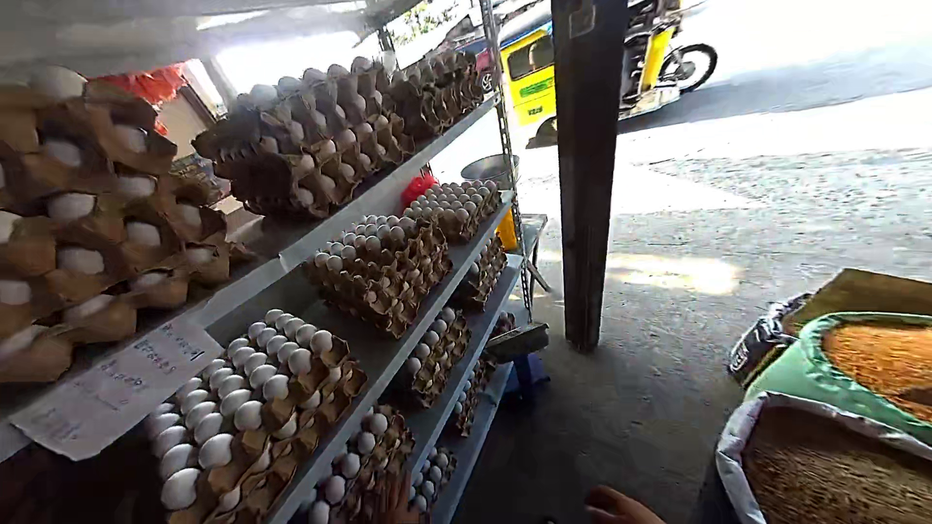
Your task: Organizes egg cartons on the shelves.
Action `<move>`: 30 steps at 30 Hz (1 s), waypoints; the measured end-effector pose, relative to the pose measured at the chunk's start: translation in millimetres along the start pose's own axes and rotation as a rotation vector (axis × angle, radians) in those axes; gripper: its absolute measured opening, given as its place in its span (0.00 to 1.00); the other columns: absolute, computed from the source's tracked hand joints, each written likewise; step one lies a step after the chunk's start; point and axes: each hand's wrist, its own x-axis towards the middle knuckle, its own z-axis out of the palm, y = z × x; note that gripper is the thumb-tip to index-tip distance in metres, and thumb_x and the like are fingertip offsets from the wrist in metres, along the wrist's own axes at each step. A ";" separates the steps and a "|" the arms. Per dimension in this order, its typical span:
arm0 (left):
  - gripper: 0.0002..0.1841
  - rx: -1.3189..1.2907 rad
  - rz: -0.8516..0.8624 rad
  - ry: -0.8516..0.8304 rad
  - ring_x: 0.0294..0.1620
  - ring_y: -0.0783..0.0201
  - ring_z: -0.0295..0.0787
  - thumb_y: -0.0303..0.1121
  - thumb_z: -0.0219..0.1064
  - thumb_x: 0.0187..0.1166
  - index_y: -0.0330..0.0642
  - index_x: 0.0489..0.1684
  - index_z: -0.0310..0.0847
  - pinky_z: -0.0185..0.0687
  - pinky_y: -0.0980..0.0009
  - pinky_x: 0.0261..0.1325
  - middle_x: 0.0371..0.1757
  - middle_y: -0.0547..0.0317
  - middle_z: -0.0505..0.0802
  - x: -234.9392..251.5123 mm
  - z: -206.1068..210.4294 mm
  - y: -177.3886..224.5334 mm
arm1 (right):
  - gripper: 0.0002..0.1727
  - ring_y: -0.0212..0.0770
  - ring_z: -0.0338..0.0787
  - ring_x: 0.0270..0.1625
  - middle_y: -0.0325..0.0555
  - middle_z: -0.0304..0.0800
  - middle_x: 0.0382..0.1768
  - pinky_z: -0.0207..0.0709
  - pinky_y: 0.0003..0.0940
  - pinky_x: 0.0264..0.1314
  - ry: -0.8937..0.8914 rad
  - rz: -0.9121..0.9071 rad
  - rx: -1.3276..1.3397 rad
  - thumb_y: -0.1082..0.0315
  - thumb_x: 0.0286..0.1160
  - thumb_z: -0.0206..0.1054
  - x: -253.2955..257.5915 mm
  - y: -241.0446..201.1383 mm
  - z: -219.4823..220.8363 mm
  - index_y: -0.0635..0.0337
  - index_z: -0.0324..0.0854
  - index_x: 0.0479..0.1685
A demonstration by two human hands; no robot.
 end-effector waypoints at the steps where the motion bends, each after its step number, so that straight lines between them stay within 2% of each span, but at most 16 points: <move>1: 0.24 -0.054 0.053 -0.002 0.97 0.34 0.32 0.41 0.71 0.77 0.44 0.71 0.87 0.26 0.29 0.92 0.97 0.43 0.51 9.0 -0.2 11.8 | 0.24 0.60 0.87 0.68 0.63 0.89 0.63 0.74 0.64 0.75 -0.023 -0.015 0.003 0.55 0.85 0.66 21.0 -7.2 -5.7 0.65 0.82 0.68; 3: 0.21 -0.134 0.179 0.027 0.97 0.35 0.37 0.40 0.71 0.78 0.45 0.68 0.88 0.33 0.31 0.92 0.96 0.42 0.56 26.0 -2.7 38.2 | 0.24 0.58 0.86 0.71 0.61 0.88 0.65 0.72 0.61 0.78 -0.095 0.009 0.002 0.55 0.86 0.65 56.5 -27.1 -17.7 0.63 0.80 0.70; 6: 0.16 -0.221 0.367 0.200 0.95 0.36 0.46 0.37 0.70 0.79 0.45 0.62 0.92 0.41 0.33 0.91 0.93 0.41 0.62 59.7 -41.7 79.5 | 0.23 0.58 0.86 0.70 0.61 0.87 0.66 0.74 0.60 0.76 -0.130 -0.028 -0.055 0.55 0.85 0.66 113.7 -66.2 -43.8 0.63 0.82 0.69; 8: 0.15 -0.284 0.473 0.410 0.93 0.35 0.53 0.35 0.71 0.78 0.46 0.60 0.93 0.48 0.32 0.89 0.90 0.39 0.68 77.7 -83.6 106.6 | 0.24 0.62 0.84 0.71 0.65 0.83 0.70 0.75 0.62 0.76 -0.099 -0.116 -0.130 0.55 0.83 0.68 145.1 -95.1 -66.2 0.62 0.82 0.69; 11: 0.15 -0.258 0.603 0.864 0.85 0.34 0.70 0.37 0.73 0.75 0.50 0.58 0.94 0.65 0.31 0.81 0.81 0.37 0.79 92.0 -173.3 131.1 | 0.25 0.68 0.76 0.78 0.71 0.75 0.76 0.69 0.64 0.80 0.013 -0.277 -0.246 0.58 0.80 0.71 171.6 -167.0 -110.6 0.66 0.82 0.69; 13: 0.13 -0.207 0.602 1.138 0.85 0.45 0.72 0.42 0.69 0.80 0.55 0.59 0.90 0.65 0.39 0.83 0.80 0.44 0.81 91.9 -237.6 134.8 | 0.27 0.71 0.73 0.80 0.73 0.73 0.78 0.67 0.67 0.81 0.098 -0.412 -0.289 0.58 0.78 0.72 185.3 -219.9 -144.6 0.67 0.81 0.70; 15: 0.12 -0.151 0.533 1.342 0.88 0.58 0.66 0.46 0.62 0.87 0.60 0.61 0.84 0.53 0.49 0.91 0.81 0.55 0.80 86.0 -298.6 127.9 | 0.27 0.71 0.72 0.81 0.73 0.71 0.79 0.66 0.69 0.80 0.192 -0.597 -0.322 0.57 0.77 0.71 200.0 -275.9 -177.4 0.67 0.81 0.69; 17: 0.12 -0.073 0.400 1.489 0.87 0.61 0.68 0.45 0.61 0.88 0.60 0.62 0.83 0.49 0.48 0.91 0.77 0.58 0.83 77.1 -348.5 111.0 | 0.26 0.71 0.73 0.80 0.71 0.74 0.77 0.66 0.72 0.79 0.283 -0.833 -0.349 0.55 0.77 0.69 218.0 -330.3 -203.1 0.66 0.84 0.65; 18: 0.11 -0.042 0.307 1.541 0.83 0.61 0.74 0.44 0.61 0.88 0.58 0.60 0.84 0.53 0.46 0.89 0.73 0.58 0.87 72.9 -367.2 102.0 | 0.25 0.71 0.74 0.79 0.69 0.76 0.77 0.66 0.73 0.77 0.306 -0.946 -0.359 0.55 0.78 0.69 226.5 -355.4 -213.0 0.65 0.85 0.64; 21: 0.12 -0.071 0.045 1.582 0.68 0.59 0.88 0.40 0.63 0.86 0.47 0.50 0.93 0.64 0.42 0.82 0.61 0.52 0.94 64.6 -413.8 76.3 | 0.20 0.65 0.73 0.82 0.59 0.79 0.76 0.65 0.72 0.78 0.293 -1.256 -0.406 0.56 0.77 0.68 251.9 -432.0 -235.0 0.59 0.89 0.60; 23: 0.13 -0.172 -0.054 1.486 0.66 0.58 0.89 0.37 0.63 0.84 0.41 0.50 0.93 0.70 0.45 0.77 0.60 0.51 0.94 60.5 -437.8 64.2 | 0.18 0.64 0.75 0.80 0.55 0.83 0.73 0.66 0.72 0.77 0.212 -1.383 -0.465 0.58 0.78 0.68 269.4 -475.4 -241.8 0.57 0.89 0.60; 25: 0.13 -0.252 -0.085 1.350 0.63 0.61 0.90 0.35 0.64 0.84 0.39 0.52 0.92 0.82 0.56 0.71 0.57 0.53 0.95 61.3 -460.7 59.0 | 0.17 0.63 0.79 0.76 0.54 0.85 0.70 0.69 0.71 0.75 0.091 -1.441 -0.518 0.59 0.78 0.70 287.0 -510.7 -244.2 0.58 0.89 0.60; 27: 0.12 -0.340 -0.064 1.195 0.57 0.66 0.92 0.34 0.65 0.84 0.39 0.54 0.91 0.88 0.64 0.65 0.54 0.54 0.95 69.8 -484.1 61.6 | 0.19 0.62 0.83 0.71 0.55 0.87 0.67 0.73 0.68 0.72 -0.051 -1.467 -0.577 0.59 0.77 0.72 303.9 -539.1 -241.8 0.58 0.89 0.62; 30: 0.13 -0.453 -0.109 0.939 0.56 0.65 0.93 0.33 0.67 0.84 0.40 0.60 0.89 0.88 0.62 0.65 0.55 0.53 0.95 92.6 -515.5 74.1 | 0.18 0.58 0.89 0.62 0.58 0.89 0.61 0.80 0.61 0.67 -0.246 -1.442 -0.710 0.64 0.74 0.76 316.0 -569.5 -231.7 0.59 0.89 0.61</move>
